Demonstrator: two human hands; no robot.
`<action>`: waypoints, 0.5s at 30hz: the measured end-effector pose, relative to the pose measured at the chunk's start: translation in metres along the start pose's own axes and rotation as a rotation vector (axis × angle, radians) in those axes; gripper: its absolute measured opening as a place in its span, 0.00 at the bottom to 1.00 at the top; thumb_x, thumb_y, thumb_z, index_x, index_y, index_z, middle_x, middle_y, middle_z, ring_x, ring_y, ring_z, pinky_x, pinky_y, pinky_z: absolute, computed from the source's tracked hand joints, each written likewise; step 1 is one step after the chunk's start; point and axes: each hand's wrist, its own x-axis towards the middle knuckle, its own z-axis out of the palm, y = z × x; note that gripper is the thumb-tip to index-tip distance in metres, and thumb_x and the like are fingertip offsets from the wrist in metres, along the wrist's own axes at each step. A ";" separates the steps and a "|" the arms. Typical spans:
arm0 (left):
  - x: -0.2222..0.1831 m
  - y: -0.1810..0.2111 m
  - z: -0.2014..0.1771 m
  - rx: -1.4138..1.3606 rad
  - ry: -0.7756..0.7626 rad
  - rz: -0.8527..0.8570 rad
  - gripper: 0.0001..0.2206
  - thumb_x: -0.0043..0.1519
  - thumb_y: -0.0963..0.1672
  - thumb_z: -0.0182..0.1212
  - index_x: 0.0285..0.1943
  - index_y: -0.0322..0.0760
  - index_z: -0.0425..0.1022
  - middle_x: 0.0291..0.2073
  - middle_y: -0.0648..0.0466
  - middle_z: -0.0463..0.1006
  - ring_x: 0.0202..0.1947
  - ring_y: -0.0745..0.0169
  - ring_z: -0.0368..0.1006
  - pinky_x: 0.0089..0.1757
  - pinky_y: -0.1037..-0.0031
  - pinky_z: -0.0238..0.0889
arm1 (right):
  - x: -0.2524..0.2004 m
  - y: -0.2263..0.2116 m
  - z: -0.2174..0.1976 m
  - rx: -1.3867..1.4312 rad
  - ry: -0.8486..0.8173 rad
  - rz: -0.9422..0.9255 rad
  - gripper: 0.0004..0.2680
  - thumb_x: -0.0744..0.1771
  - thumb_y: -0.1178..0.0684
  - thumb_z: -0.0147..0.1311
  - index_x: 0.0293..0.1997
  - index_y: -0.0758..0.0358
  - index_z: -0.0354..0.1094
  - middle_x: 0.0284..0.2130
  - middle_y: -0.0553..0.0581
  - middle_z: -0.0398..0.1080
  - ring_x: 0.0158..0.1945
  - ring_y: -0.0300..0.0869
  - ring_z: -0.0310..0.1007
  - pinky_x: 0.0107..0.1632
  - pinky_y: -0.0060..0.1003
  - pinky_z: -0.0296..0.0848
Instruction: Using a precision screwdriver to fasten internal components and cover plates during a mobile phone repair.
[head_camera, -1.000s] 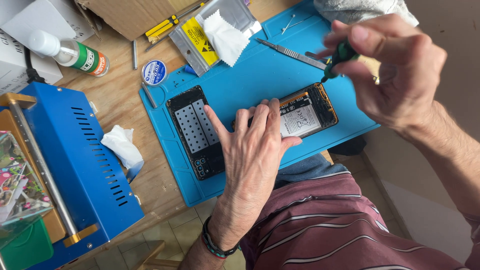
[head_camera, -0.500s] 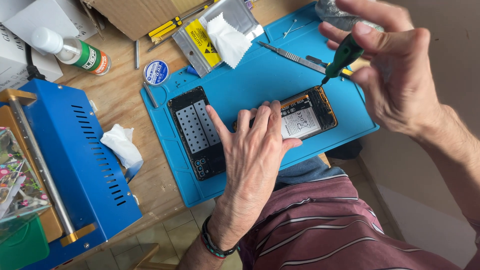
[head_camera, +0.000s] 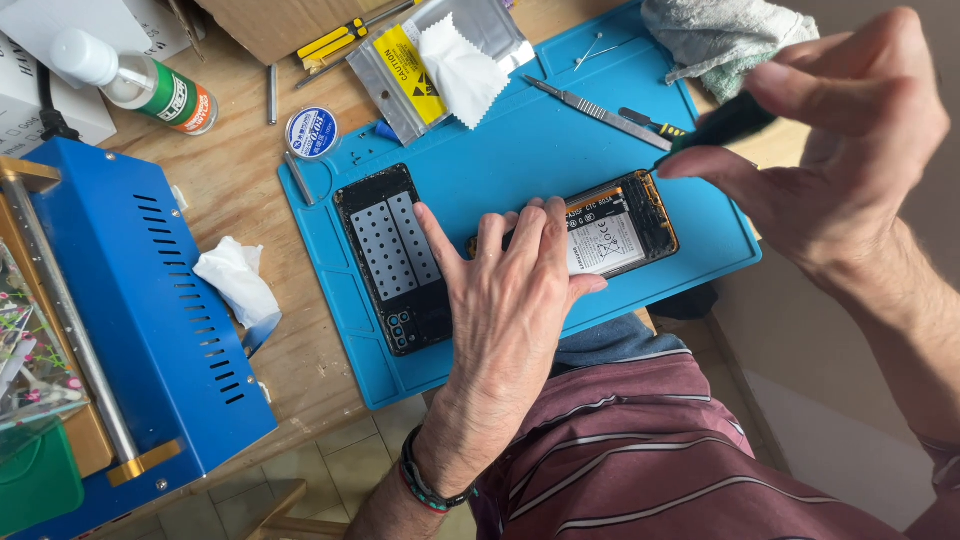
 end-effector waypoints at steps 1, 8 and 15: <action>0.001 0.000 -0.001 -0.001 0.000 -0.004 0.42 0.48 0.63 0.75 0.65 0.36 0.76 0.50 0.60 0.76 0.47 0.56 0.68 0.66 0.18 0.41 | 0.010 -0.009 0.004 0.002 -0.003 -0.002 0.27 0.67 0.52 0.84 0.62 0.80 0.67 0.53 0.78 0.61 0.54 0.63 0.72 0.55 0.55 0.77; 0.001 0.001 -0.001 0.027 0.019 -0.007 0.43 0.45 0.63 0.77 0.64 0.37 0.78 0.49 0.61 0.76 0.46 0.56 0.68 0.66 0.18 0.43 | 0.019 -0.017 0.004 0.199 -0.121 -0.009 0.19 0.73 0.64 0.65 0.67 0.74 0.54 0.53 0.83 0.62 0.47 0.64 0.83 0.54 0.54 0.83; 0.001 0.002 -0.001 0.022 0.020 -0.015 0.43 0.44 0.63 0.76 0.64 0.37 0.78 0.48 0.62 0.75 0.45 0.57 0.68 0.66 0.19 0.42 | 0.032 -0.024 0.009 0.253 -0.123 -0.065 0.19 0.74 0.73 0.62 0.66 0.77 0.49 0.53 0.87 0.59 0.49 0.71 0.83 0.47 0.53 0.86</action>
